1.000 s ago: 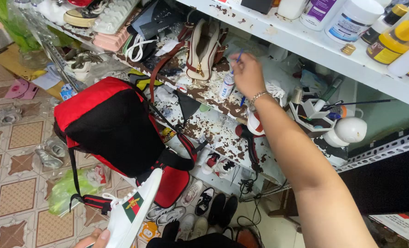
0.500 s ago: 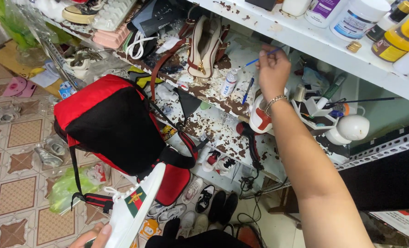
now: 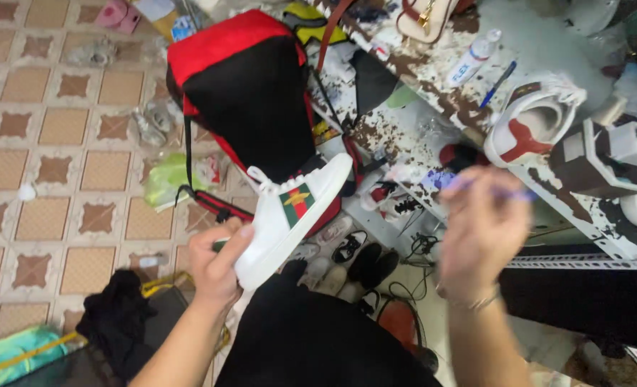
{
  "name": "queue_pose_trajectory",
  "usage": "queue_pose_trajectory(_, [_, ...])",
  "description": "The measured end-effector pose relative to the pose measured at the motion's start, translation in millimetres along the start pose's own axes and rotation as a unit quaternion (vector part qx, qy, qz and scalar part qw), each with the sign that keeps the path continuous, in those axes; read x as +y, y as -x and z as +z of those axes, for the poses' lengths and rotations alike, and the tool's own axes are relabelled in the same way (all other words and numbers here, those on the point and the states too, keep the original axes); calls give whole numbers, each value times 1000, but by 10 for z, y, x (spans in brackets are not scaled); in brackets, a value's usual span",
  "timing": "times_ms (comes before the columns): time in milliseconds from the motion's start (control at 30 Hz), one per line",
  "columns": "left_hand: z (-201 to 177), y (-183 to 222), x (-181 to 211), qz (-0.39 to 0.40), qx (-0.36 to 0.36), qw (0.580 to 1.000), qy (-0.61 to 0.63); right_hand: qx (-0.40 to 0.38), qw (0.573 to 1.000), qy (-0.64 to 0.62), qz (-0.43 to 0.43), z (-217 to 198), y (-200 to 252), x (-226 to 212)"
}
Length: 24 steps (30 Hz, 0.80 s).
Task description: Apply green and red dye to the stripes of a white sneaker using a paintbrush.
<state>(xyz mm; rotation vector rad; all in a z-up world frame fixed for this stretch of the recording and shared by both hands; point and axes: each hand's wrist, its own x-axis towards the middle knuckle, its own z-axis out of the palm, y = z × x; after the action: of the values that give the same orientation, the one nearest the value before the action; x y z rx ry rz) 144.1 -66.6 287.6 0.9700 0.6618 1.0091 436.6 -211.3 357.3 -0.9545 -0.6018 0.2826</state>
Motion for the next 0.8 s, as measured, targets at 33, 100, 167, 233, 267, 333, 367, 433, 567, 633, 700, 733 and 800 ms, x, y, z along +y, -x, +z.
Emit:
queue_pose_trajectory(33, [70, 6, 38, -2, -12, 1000, -4, -3, 1000, 16, 25, 103, 354, -9])
queue_pose_trajectory(100, [143, 58, 41, -11, -17, 1000, 5, -17, 999, -5, 48, 145, 753, 36])
queue_pose_trajectory(167, [213, 81, 43, -17, -29, 999, 12, -26, 997, -28, 64, 169, 1040, 43])
queue_pose_trajectory(233, [287, 85, 39, -18, -51, 998, 30, -47, 998, -4, 52, 176, 1209, 13])
queue_pose_trajectory(267, [309, 116, 57, -23, -54, 998, 30, -41, 998, -1, 52, 165, 1244, 7])
queue_pose_trajectory(333, [377, 137, 81, -20, -75, 996, 44, -54, 997, 41, 34, 137, 1283, 4])
queue_pose_trajectory(367, [384, 155, 80, -25, -80, 995, 45, -48, 997, 45, 33, 116, 1275, -29])
queue_pose_trajectory(433, [394, 183, 84, -32, -95, 994, 44, -34, 999, 2, 30, 82, 1255, -89])
queue_pose_trajectory(567, [373, 231, 139, -29, -134, 990, 27, 18, 999, -29, -12, -19, 1206, -182])
queue_pose_trajectory(633, [375, 242, 185, -20, -157, 987, 18, 63, 998, 5, -27, -64, 1157, -202])
queue_pose_trajectory(700, [345, 251, 209, -21, -171, 985, 14, 85, 996, 0, -28, -134, 1134, -227])
queue_pose_trajectory(733, [328, 259, 221, -19, -177, 984, 11, 101, 995, -7, -24, -170, 1127, -243])
queue_pose_trajectory(800, [321, 272, 260, -13, -196, 980, 14, 112, 993, -29, -16, -194, 1096, -311])
